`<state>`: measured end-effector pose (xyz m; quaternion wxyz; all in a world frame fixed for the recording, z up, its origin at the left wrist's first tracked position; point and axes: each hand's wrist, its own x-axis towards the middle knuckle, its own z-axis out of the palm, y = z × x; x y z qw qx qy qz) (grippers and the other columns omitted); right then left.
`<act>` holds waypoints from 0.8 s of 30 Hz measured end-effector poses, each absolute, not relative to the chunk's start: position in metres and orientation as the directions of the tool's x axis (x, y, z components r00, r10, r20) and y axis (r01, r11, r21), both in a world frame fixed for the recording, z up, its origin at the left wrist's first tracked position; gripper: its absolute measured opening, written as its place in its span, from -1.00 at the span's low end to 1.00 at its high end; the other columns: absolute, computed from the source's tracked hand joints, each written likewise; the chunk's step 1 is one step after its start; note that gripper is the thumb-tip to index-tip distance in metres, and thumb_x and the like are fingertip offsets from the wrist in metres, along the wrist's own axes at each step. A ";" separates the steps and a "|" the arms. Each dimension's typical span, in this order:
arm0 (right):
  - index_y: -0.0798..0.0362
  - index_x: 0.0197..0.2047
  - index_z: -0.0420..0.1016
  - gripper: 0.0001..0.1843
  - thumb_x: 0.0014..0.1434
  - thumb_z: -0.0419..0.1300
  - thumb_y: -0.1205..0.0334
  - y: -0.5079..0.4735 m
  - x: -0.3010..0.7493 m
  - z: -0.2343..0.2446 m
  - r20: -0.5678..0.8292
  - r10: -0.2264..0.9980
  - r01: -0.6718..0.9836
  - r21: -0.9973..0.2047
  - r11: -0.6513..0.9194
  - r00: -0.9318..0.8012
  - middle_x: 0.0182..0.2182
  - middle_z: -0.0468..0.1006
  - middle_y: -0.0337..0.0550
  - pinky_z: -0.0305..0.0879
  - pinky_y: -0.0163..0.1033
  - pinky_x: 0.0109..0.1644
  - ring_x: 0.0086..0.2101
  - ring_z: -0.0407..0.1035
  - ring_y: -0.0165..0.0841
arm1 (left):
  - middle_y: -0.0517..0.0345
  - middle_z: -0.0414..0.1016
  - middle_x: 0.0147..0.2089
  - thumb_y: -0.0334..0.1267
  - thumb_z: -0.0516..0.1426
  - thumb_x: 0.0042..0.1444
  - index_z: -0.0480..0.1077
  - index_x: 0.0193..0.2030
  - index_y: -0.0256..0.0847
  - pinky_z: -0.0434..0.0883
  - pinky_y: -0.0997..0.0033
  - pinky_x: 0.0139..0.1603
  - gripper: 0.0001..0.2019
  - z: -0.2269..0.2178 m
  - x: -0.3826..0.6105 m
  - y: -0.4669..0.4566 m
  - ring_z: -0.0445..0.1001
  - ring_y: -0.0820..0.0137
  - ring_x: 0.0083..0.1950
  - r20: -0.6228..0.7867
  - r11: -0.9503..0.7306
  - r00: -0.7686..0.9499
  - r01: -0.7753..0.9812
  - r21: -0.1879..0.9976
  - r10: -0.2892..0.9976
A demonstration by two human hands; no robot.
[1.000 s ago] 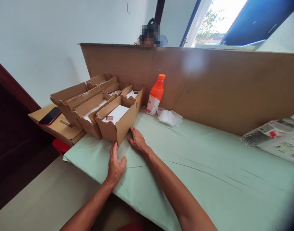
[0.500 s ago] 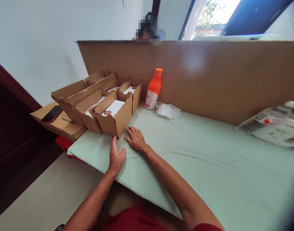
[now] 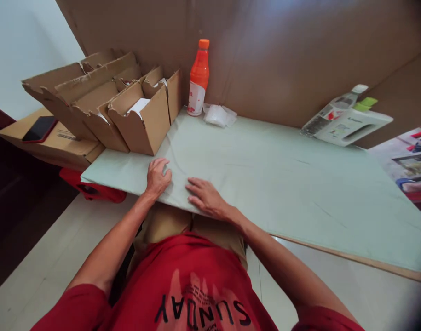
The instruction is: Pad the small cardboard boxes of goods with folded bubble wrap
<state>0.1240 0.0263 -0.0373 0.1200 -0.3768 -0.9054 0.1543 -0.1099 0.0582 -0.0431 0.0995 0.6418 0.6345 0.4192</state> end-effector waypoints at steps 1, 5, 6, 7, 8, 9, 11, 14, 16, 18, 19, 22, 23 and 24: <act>0.06 0.27 0.45 -0.51 0.38 0.06 0.06 0.029 0.134 -0.037 0.118 0.762 0.680 -0.380 0.627 -0.637 0.33 0.33 0.02 0.11 0.00 0.37 0.30 0.20 -0.13 | -0.08 0.52 0.06 -0.40 0.08 0.03 0.50 -0.05 -0.24 0.25 0.04 0.35 -0.67 -0.042 -0.111 0.056 0.41 0.12 0.17 0.403 -0.186 -0.120 0.745 0.640 0.907; 0.08 0.20 0.50 -0.56 0.35 0.06 0.12 0.041 0.177 -0.036 0.154 0.890 0.808 -0.374 0.455 -0.430 0.29 0.38 0.05 0.16 0.09 0.33 0.25 0.26 -0.08 | -0.05 0.53 0.04 -0.38 0.09 0.03 0.50 -0.07 -0.25 0.24 0.05 0.33 -0.68 -0.037 -0.120 0.052 0.39 0.11 0.15 0.379 -0.204 -0.041 0.786 0.583 0.924; 0.09 0.19 0.50 -0.56 0.33 0.08 0.13 0.043 0.185 -0.036 0.153 0.903 0.825 -0.368 0.429 -0.402 0.29 0.38 0.07 0.16 0.12 0.32 0.25 0.25 -0.05 | -0.06 0.53 0.04 -0.37 0.08 0.04 0.50 -0.07 -0.25 0.25 0.05 0.31 -0.68 -0.036 -0.122 0.053 0.38 0.11 0.14 0.375 -0.201 -0.036 0.794 0.573 0.926; 0.09 0.18 0.51 -0.57 0.31 0.11 0.14 0.044 0.191 -0.035 0.152 0.913 0.838 -0.362 0.409 -0.379 0.28 0.38 0.08 0.16 0.14 0.31 0.25 0.26 -0.03 | -0.06 0.54 0.03 -0.36 0.08 0.04 0.50 -0.06 -0.26 0.26 0.06 0.29 -0.68 -0.036 -0.124 0.053 0.38 0.10 0.13 0.371 -0.197 -0.033 0.802 0.564 0.928; 0.09 0.16 0.52 -0.58 0.30 0.13 0.16 0.044 0.196 -0.035 0.153 0.920 0.848 -0.355 0.393 -0.362 0.28 0.39 0.07 0.16 0.14 0.30 0.24 0.26 -0.02 | -0.06 0.54 0.01 -0.36 0.08 0.04 0.50 -0.07 -0.26 0.28 0.06 0.27 -0.68 -0.036 -0.126 0.054 0.38 0.10 0.11 0.367 -0.191 -0.032 0.809 0.556 0.930; 0.08 0.16 0.52 -0.59 0.30 0.13 0.17 0.043 0.199 -0.035 0.155 0.924 0.856 -0.349 0.382 -0.349 0.27 0.40 0.06 0.16 0.14 0.30 0.24 0.26 -0.02 | -0.06 0.54 -0.01 -0.36 0.08 0.04 0.50 -0.07 -0.26 0.29 0.06 0.26 -0.68 -0.037 -0.127 0.054 0.39 0.11 0.10 0.362 -0.186 -0.032 0.814 0.550 0.932; 0.08 0.17 0.50 -0.59 0.31 0.11 0.19 0.041 0.199 -0.037 0.166 0.929 0.865 -0.340 0.369 -0.331 0.28 0.40 0.06 0.16 0.11 0.29 0.25 0.25 -0.04 | -0.05 0.55 -0.05 -0.37 0.07 0.02 0.51 -0.10 -0.25 0.30 0.06 0.23 -0.70 -0.041 -0.128 0.055 0.40 0.12 0.06 0.352 -0.178 -0.028 0.823 0.540 0.936; 0.10 0.18 0.49 -0.59 0.33 0.08 0.19 0.037 0.196 -0.041 0.182 0.931 0.874 -0.327 0.361 -0.316 0.28 0.39 0.08 0.16 0.10 0.28 0.24 0.25 -0.04 | -0.06 0.56 -0.05 -0.40 0.07 0.00 0.51 -0.15 -0.23 0.29 0.08 0.23 -0.72 -0.048 -0.129 0.055 0.43 0.14 0.05 0.339 -0.177 -0.017 0.827 0.533 0.941; 0.08 0.18 0.49 -0.59 0.34 0.07 0.19 0.034 0.195 -0.042 0.192 0.928 0.875 -0.317 0.366 -0.319 0.27 0.40 0.07 0.16 0.09 0.28 0.24 0.25 -0.05 | -0.07 0.56 -0.03 -0.40 0.07 0.01 0.51 -0.15 -0.23 0.30 0.08 0.23 -0.72 -0.051 -0.128 0.055 0.43 0.14 0.06 0.339 -0.176 -0.018 0.827 0.534 0.941; 0.07 0.18 0.49 -0.59 0.34 0.06 0.19 0.033 0.195 -0.042 0.201 0.922 0.874 -0.303 0.379 -0.330 0.27 0.40 0.07 0.17 0.08 0.27 0.23 0.26 -0.05 | -0.08 0.57 -0.03 -0.39 0.06 0.01 0.51 -0.15 -0.23 0.31 0.08 0.23 -0.72 -0.052 -0.128 0.054 0.44 0.13 0.06 0.344 -0.175 -0.025 0.826 0.536 0.939; 0.07 0.18 0.49 -0.59 0.34 0.06 0.19 0.032 0.195 -0.041 0.206 0.919 0.874 -0.294 0.386 -0.337 0.27 0.41 0.07 0.17 0.08 0.26 0.23 0.26 -0.05 | -0.08 0.57 -0.03 -0.40 0.06 0.01 0.51 -0.16 -0.23 0.31 0.07 0.22 -0.72 -0.052 -0.128 0.053 0.44 0.13 0.06 0.347 -0.175 -0.027 0.825 0.538 0.938; 0.09 0.17 0.49 -0.59 0.34 0.04 0.19 0.030 0.196 -0.039 0.221 0.909 0.876 -0.263 0.405 -0.354 0.25 0.42 0.09 0.19 0.07 0.25 0.21 0.28 -0.05 | -0.05 0.59 -0.04 -0.40 0.07 -0.01 0.52 -0.18 -0.20 0.34 0.09 0.21 -0.73 -0.050 -0.127 0.051 0.46 0.13 0.05 0.357 -0.187 -0.022 0.820 0.541 0.934; 0.10 0.16 0.49 -0.59 0.35 0.03 0.19 0.029 0.196 -0.039 0.226 0.906 0.877 -0.251 0.409 -0.358 0.25 0.42 0.10 0.19 0.06 0.24 0.21 0.28 -0.05 | -0.03 0.60 -0.04 -0.40 0.07 -0.01 0.52 -0.18 -0.19 0.35 0.09 0.21 -0.73 -0.050 -0.127 0.050 0.46 0.14 0.05 0.361 -0.192 -0.020 0.819 0.541 0.932; 0.11 0.16 0.49 -0.59 0.35 0.03 0.19 0.028 0.197 -0.038 0.231 0.903 0.879 -0.239 0.413 -0.362 0.25 0.42 0.11 0.19 0.05 0.24 0.21 0.28 -0.05 | -0.01 0.60 -0.04 -0.41 0.07 0.00 0.52 -0.19 -0.17 0.35 0.10 0.21 -0.73 -0.050 -0.127 0.049 0.47 0.15 0.05 0.364 -0.196 -0.018 0.817 0.542 0.931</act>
